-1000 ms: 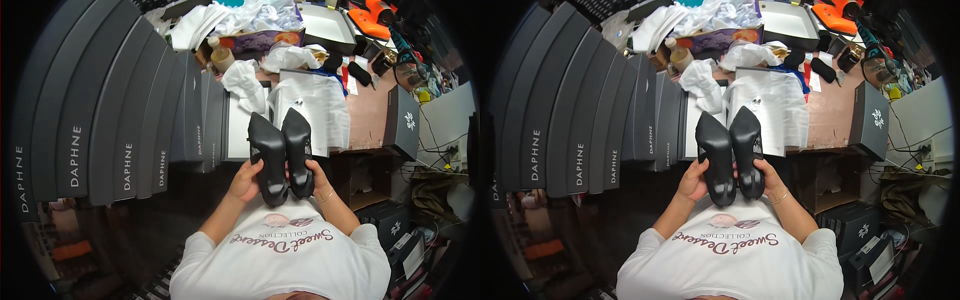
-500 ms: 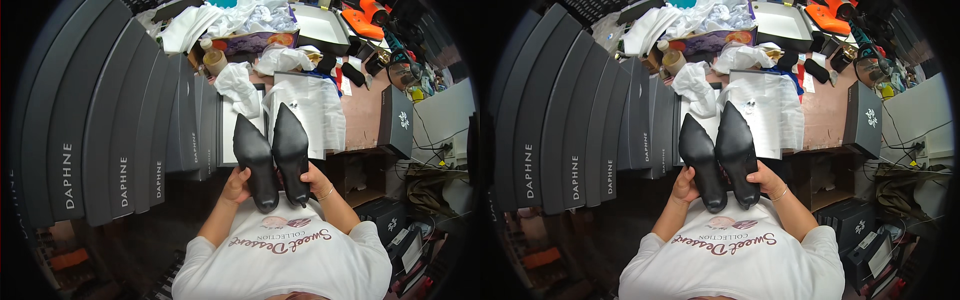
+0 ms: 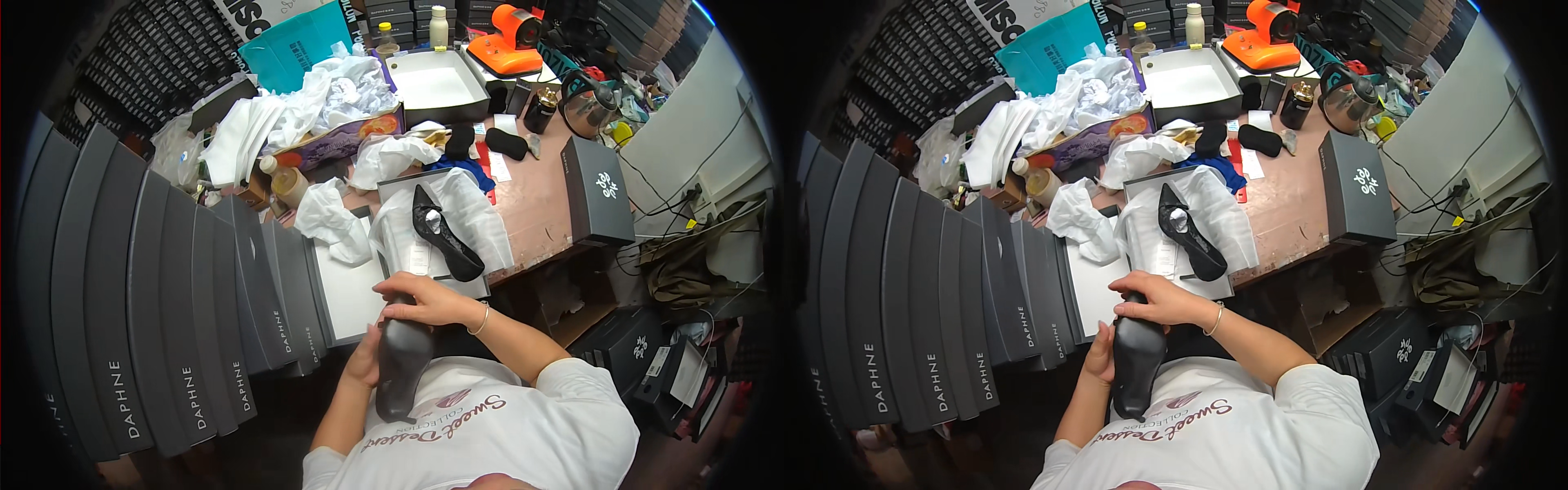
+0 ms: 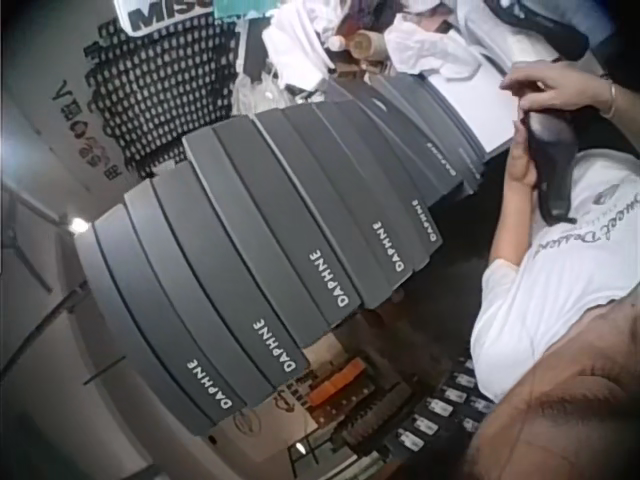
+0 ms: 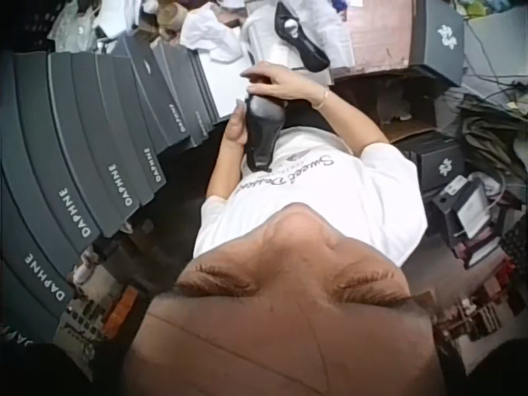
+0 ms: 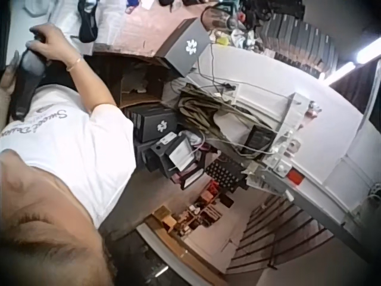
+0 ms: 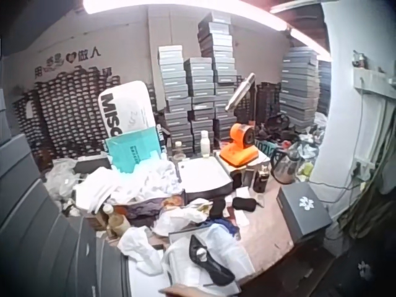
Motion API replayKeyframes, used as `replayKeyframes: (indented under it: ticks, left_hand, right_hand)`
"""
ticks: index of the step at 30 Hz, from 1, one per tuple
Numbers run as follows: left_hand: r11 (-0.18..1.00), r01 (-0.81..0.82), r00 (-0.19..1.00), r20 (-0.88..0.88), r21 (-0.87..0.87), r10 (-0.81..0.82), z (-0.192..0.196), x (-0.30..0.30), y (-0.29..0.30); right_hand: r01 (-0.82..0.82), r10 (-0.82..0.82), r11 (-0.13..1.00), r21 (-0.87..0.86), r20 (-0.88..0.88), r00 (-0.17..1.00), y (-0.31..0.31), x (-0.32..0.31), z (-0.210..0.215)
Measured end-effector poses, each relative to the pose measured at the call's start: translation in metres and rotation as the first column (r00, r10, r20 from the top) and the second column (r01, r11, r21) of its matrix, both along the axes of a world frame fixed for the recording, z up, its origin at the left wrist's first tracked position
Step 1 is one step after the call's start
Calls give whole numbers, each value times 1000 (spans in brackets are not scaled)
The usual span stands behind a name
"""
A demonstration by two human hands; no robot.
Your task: Inspecting, cleaning, and packaging high-heeled shoes into boxes with tissue paper.
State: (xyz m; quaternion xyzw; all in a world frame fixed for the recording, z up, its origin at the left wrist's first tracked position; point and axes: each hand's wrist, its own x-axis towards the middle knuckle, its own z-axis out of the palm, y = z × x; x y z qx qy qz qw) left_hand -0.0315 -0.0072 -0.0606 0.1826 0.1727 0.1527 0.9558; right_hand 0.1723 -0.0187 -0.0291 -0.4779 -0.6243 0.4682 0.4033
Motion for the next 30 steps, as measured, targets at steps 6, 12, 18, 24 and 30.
replayKeyframes:
  ticks: [6,12,18,24,30]
  left_hand:
    - [999,27,997,69,-47,-24,-2,39,12]
    - [995,2,1000,-8,-104,-3,-20,46,26]
    - [991,-110,993,-61,-71,106,-14,35,35]
    - [985,-141,989,-66,-100,135,-14,20,36]
    - [992,-116,991,-74,-48,113,-12,-2,11]
  right_hand:
    - [571,-652,744,348,194,733,68,124,7]
    - [556,-441,816,158,792,423,110,251,-113]
    - [588,-682,722,365,520,514,140,245,-106]
    - [659,-392,746,100,-733,555,123,235,46]
    - [523,-417,802,291,-355,837,-2,76,102]
